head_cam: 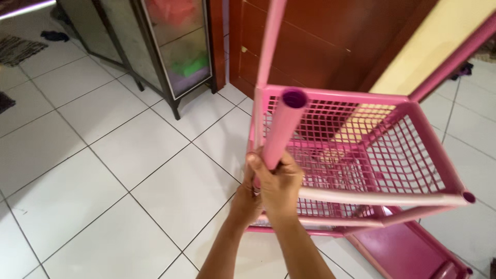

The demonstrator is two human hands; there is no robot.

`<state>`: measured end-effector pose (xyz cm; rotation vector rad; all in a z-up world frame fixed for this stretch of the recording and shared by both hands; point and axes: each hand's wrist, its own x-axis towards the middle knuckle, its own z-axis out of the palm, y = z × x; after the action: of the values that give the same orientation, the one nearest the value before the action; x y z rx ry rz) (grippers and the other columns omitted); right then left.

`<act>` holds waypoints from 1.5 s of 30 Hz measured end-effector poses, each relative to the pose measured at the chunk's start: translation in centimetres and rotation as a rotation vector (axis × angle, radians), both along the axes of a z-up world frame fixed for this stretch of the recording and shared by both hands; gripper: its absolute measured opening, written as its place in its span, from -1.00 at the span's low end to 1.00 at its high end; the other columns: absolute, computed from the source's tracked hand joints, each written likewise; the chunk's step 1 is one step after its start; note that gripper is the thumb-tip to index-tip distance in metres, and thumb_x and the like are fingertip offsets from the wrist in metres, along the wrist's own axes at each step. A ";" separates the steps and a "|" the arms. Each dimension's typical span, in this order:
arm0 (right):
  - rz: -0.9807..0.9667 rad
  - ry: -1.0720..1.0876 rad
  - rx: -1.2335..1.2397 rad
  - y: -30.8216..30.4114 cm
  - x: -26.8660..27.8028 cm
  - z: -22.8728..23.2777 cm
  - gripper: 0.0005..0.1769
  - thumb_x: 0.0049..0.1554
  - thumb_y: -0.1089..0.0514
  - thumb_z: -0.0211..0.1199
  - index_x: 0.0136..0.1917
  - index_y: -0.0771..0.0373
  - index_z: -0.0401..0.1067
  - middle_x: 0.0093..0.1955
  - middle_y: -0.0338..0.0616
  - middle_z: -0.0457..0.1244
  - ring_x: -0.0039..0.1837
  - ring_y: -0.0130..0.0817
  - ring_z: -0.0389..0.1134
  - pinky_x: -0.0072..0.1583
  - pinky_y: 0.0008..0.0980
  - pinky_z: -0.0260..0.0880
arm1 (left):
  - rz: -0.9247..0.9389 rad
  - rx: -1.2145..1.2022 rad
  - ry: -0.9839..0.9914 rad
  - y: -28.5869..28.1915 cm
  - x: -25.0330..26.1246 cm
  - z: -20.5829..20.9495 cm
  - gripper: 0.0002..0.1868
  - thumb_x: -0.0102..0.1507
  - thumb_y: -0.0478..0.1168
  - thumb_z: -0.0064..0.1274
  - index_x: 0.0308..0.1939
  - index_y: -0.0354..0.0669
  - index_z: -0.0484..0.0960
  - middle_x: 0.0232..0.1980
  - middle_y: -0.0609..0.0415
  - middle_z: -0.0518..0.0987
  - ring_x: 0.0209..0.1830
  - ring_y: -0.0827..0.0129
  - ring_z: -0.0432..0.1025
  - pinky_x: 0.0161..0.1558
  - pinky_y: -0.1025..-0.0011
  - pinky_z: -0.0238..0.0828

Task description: The person disassembles a pink plastic storage rack by hand. They remove the top tray, then detach the vertical support poles and the upper basket section, placing the components on the floor.

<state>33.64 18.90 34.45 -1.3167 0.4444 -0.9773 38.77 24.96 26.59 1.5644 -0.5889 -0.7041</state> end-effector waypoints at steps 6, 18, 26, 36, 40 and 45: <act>0.255 0.127 -0.013 -1.5 0.8 1.6 -0.80 0.14 0.09 0.50 -0.13 0.26 0.59 -0.32 -0.39 0.30 -0.28 -0.66 0.25 -0.23 -0.53 0.26 | 0.075 0.111 0.006 -0.3 0.6 -3.6 -0.46 0.34 -0.18 0.13 0.39 -0.16 0.39 -0.03 -0.06 0.72 -0.12 0.35 0.60 -0.20 0.34 0.56; 0.313 -0.119 0.056 -8.7 -6.4 7.2 -0.63 0.13 0.03 0.50 -0.02 0.24 0.38 -0.26 -0.27 0.28 -0.26 -0.43 0.31 -0.19 -0.37 0.37 | 0.394 -0.097 -0.659 0.0 -2.8 0.0 -0.10 0.21 -0.28 0.22 0.61 -0.26 0.20 0.68 -0.29 0.12 0.64 0.00 0.09 0.55 0.12 0.05; 0.036 -0.236 0.036 -22.6 -22.3 8.7 -0.53 0.18 0.23 -0.06 0.37 0.21 0.07 -0.01 -0.03 0.29 -0.02 -0.24 0.36 0.07 -0.19 0.49 | 0.307 -0.040 -0.996 -12.7 -16.7 1.9 -0.29 0.21 -0.33 0.22 0.46 -0.13 0.42 0.63 -0.10 0.29 0.66 -0.08 0.09 0.62 -0.12 -0.03; -0.568 0.133 -0.217 -40.2 -46.6 -3.0 -0.45 0.28 0.45 -0.19 0.50 0.19 -0.03 0.16 0.17 0.36 0.12 -0.14 0.43 0.23 -0.18 0.55 | -0.489 -0.091 -0.903 -32.3 -37.2 -6.3 -0.39 0.32 -0.22 -0.01 0.49 0.05 0.41 0.56 0.12 0.38 0.55 0.21 0.25 0.46 0.01 0.08; -0.702 0.310 0.210 -43.8 -54.2 -16.2 -0.50 0.22 0.44 -0.02 0.35 0.08 0.08 0.12 -0.01 0.31 0.07 -0.26 0.47 -0.16 -0.36 0.53 | -0.679 0.043 -0.922 -37.1 -42.0 -13.4 -0.28 0.27 -0.22 0.02 0.55 -0.02 0.29 0.62 0.04 0.26 0.56 0.08 0.14 0.42 -0.06 0.03; -0.701 0.676 0.338 -43.3 -61.3 -34.5 -0.76 0.34 0.33 0.26 0.27 0.23 0.52 0.07 0.27 0.29 -0.08 -0.16 0.25 -0.18 -0.27 0.23 | -0.722 0.407 -0.772 -40.5 -45.1 -23.8 -0.20 0.24 -0.27 0.07 0.58 0.14 0.23 0.69 0.14 0.11 0.65 0.23 0.05 0.46 -0.15 -0.05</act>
<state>-27.67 -24.41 -0.08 -1.1655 1.5980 -0.9290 -6.30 -15.52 2.80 2.0122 -1.7263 -0.7566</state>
